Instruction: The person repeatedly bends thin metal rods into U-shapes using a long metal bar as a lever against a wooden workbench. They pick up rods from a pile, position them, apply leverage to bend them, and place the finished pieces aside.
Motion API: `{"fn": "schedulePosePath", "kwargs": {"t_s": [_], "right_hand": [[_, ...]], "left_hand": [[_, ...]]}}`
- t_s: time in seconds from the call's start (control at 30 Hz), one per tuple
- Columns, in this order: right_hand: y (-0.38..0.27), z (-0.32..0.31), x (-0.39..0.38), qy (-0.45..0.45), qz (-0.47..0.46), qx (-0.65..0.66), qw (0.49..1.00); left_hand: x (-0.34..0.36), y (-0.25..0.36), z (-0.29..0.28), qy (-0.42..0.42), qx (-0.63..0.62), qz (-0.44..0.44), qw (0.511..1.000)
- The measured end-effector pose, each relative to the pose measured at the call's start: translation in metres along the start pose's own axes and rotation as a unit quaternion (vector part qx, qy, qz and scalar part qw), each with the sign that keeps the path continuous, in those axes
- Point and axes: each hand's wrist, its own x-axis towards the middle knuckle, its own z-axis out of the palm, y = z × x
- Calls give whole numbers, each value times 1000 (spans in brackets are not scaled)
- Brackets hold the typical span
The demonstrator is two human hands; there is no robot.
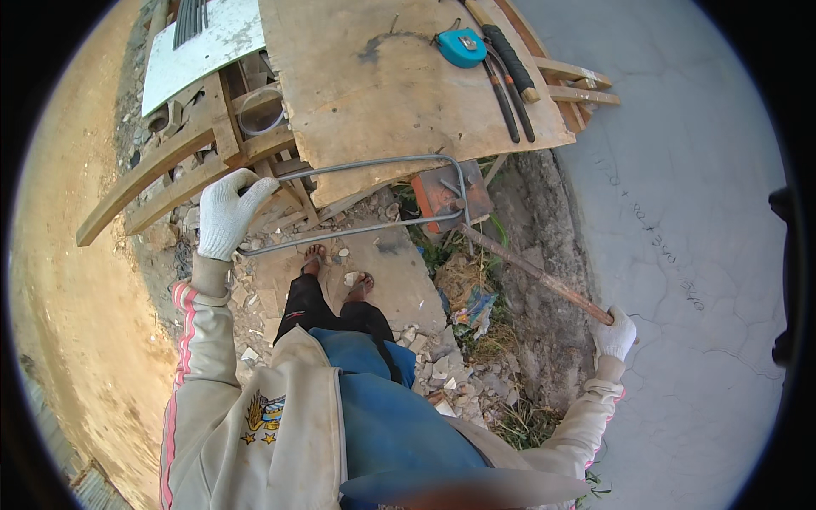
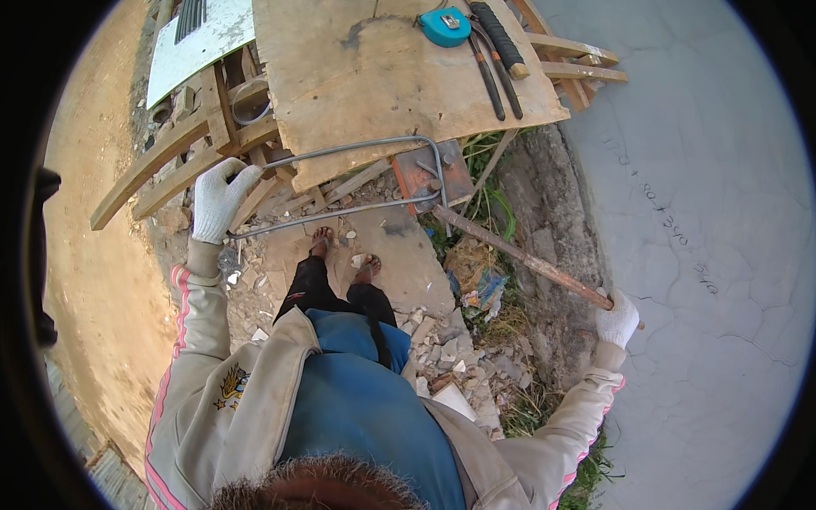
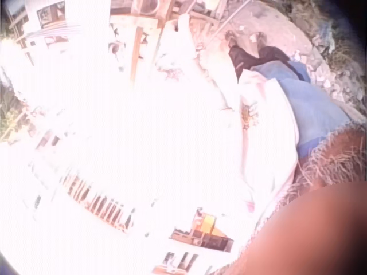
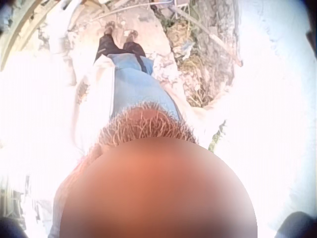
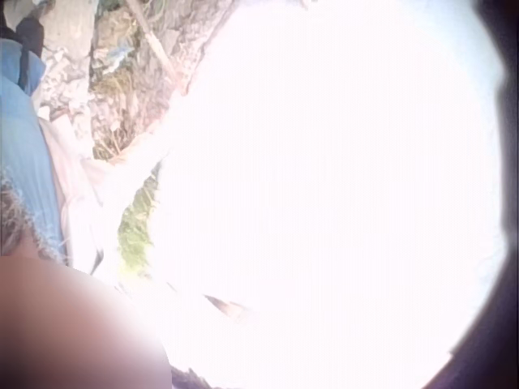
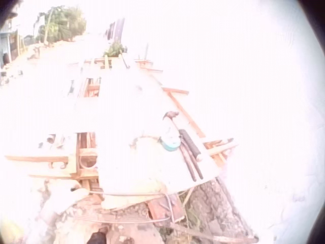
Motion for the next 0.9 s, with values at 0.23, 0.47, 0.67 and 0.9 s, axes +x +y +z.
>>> {"fn": "schedulePosePath", "kwargs": {"t_s": [0.23, 0.47, 0.67, 0.9], "right_hand": [[7, 4, 2, -10, -8, -29, 999], [7, 5, 1, 9, -22, -16, 1000], [1, -1, 3, 13, -19, -6, 1000], [-5, -7, 1, -13, 16, -5, 1000]], "left_hand": [[3, 8, -4, -11, -24, -9, 1000], [36, 57, 3, -33, 63, 231, 970], [89, 137, 88, -111, 69, 414, 901], [93, 138, 125, -74, 82, 457, 882]]}}
